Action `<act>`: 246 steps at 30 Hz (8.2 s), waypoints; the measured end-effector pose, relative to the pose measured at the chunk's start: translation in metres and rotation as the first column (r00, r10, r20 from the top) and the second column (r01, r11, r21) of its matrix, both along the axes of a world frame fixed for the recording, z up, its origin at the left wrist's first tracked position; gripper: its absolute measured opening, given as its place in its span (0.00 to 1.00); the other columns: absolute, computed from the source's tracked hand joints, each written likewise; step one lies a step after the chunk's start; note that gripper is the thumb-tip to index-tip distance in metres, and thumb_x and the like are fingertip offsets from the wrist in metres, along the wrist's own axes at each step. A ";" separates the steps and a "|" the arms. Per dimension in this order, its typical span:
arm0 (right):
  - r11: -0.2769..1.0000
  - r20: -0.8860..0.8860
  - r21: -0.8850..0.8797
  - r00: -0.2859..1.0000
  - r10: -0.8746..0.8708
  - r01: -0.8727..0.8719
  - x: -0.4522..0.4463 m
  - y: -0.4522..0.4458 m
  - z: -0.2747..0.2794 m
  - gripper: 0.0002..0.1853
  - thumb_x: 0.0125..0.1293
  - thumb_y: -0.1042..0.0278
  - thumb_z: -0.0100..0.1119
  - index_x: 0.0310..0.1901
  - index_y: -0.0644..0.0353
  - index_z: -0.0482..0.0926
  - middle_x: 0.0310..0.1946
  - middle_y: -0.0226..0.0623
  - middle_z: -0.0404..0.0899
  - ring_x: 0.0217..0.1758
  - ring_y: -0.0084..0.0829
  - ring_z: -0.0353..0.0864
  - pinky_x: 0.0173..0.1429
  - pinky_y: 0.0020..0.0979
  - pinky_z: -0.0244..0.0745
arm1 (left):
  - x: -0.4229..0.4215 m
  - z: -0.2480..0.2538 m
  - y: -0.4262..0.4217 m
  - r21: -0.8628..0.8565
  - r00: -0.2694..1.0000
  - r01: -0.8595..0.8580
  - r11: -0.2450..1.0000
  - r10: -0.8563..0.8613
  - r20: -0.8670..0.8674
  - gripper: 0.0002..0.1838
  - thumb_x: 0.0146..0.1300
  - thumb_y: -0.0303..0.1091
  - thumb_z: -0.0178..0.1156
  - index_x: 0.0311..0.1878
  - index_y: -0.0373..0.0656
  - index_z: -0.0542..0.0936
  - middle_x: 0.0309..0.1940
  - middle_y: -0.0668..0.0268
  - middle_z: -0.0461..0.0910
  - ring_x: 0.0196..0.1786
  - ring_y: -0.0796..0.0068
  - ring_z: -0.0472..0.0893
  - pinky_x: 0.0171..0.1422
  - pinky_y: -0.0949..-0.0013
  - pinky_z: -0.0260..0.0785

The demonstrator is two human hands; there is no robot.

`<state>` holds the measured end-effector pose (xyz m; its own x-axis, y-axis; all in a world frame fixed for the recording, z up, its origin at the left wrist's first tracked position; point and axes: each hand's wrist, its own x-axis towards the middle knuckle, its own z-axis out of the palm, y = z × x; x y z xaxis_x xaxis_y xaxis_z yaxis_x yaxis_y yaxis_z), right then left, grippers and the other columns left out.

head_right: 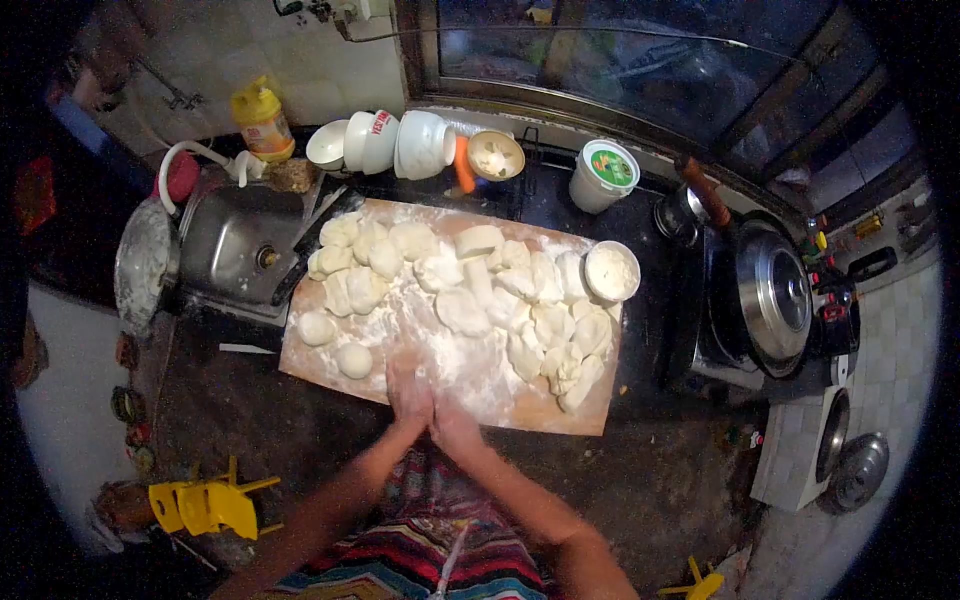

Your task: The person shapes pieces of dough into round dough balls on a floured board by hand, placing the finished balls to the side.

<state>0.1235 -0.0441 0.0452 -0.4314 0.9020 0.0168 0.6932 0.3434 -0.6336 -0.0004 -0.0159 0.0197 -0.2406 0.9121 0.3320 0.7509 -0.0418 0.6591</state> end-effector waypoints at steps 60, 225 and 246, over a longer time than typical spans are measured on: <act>0.983 -0.057 -0.145 0.993 0.102 -0.109 -0.015 0.083 0.039 0.25 0.62 0.67 0.58 0.59 0.63 0.67 0.45 0.53 0.76 0.42 0.54 0.79 0.47 0.45 0.76 | -0.040 -0.014 0.054 -0.050 0.983 0.154 0.987 -0.158 -0.093 0.20 0.66 0.36 0.50 0.56 0.33 0.74 0.59 0.44 0.72 0.64 0.45 0.67 0.71 0.51 0.55; 0.614 -0.450 -0.732 0.468 -0.760 0.294 0.017 0.016 0.022 0.20 0.65 0.72 0.55 0.59 0.63 0.68 0.43 0.41 0.78 0.36 0.28 0.81 0.38 0.30 0.80 | -0.035 -0.017 0.091 -0.044 0.902 0.215 0.976 -0.216 -0.374 0.14 0.64 0.36 0.52 0.27 0.36 0.77 0.29 0.50 0.78 0.40 0.51 0.76 0.50 0.52 0.65; 0.839 -0.341 -0.441 0.806 -0.485 0.318 0.028 0.037 0.035 0.20 0.63 0.75 0.55 0.58 0.65 0.71 0.47 0.45 0.77 0.50 0.31 0.78 0.50 0.32 0.75 | -0.031 0.003 0.099 0.057 0.909 0.115 0.992 -0.082 -0.409 0.15 0.65 0.33 0.52 0.48 0.33 0.77 0.51 0.50 0.77 0.61 0.52 0.71 0.68 0.54 0.60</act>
<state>0.1517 -0.0074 0.0800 -0.0522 0.9701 -0.2372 0.3511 -0.2046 -0.9137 -0.0318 0.0833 0.0228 0.0197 0.8916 0.4523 0.9420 -0.1682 0.2906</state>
